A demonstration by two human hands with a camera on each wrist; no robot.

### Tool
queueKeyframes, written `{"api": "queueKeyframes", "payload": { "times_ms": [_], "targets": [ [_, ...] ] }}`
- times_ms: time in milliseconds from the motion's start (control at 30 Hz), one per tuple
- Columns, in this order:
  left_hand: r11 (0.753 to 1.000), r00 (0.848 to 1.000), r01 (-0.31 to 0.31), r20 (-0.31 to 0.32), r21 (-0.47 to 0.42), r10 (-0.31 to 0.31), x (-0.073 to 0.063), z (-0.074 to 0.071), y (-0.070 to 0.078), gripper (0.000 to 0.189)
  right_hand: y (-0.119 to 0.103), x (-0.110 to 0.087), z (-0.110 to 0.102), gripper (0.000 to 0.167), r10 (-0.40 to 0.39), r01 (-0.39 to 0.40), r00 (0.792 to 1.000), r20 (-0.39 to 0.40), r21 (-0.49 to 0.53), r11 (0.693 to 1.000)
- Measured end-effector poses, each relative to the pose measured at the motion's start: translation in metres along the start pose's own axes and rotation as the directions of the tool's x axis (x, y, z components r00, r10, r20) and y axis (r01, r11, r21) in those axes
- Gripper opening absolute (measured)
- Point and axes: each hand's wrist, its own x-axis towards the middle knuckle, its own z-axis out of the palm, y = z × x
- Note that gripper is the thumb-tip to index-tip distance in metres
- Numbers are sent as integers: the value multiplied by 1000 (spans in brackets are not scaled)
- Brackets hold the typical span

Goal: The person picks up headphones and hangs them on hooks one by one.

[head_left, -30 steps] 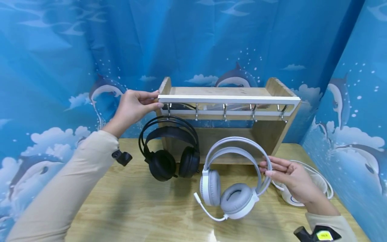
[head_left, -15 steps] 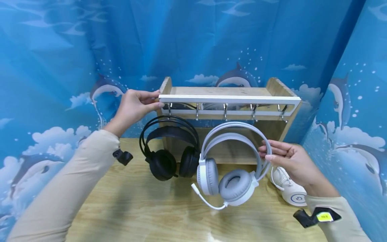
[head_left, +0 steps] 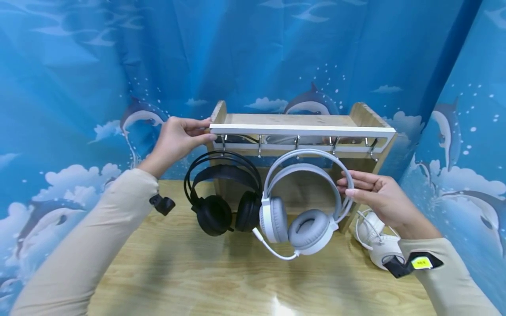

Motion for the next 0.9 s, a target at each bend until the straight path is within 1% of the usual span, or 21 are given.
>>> {"api": "queueKeyframes", "payload": {
  "times_ms": [133, 300, 400, 533, 633, 900],
  "targets": [
    [1000, 1000, 1, 2, -8, -1, 0, 0, 0, 47, 6, 6, -3, 44, -23, 22, 999, 22, 47, 999],
    [1000, 1000, -2, 3, -9, 2, 0, -1, 0, 48, 15, 10, -6, 45, -33, 30, 999, 40, 67, 997],
    [1000, 1000, -4, 3, -10, 4, 0, -1, -1, 48, 17, 12, -7, 45, -26, 24, 999, 40, 50, 998],
    [1000, 1000, -6, 3, -9, 6, -1, -1, -1, 48, 20, 17, -9, 44, -15, 15, 1000, 24, 2, 1000],
    [1000, 1000, -13, 2, -10, 13, -1, -1, -1, 48, 23, 21, -11, 45, -13, 13, 1000, 13, -9, 1000],
    [1000, 1000, -16, -5, -13, 16, -1, 0, -2, 47, 34, 30, -19, 53, -60, 56, 997, 55, 63, 996]
  ]
}}
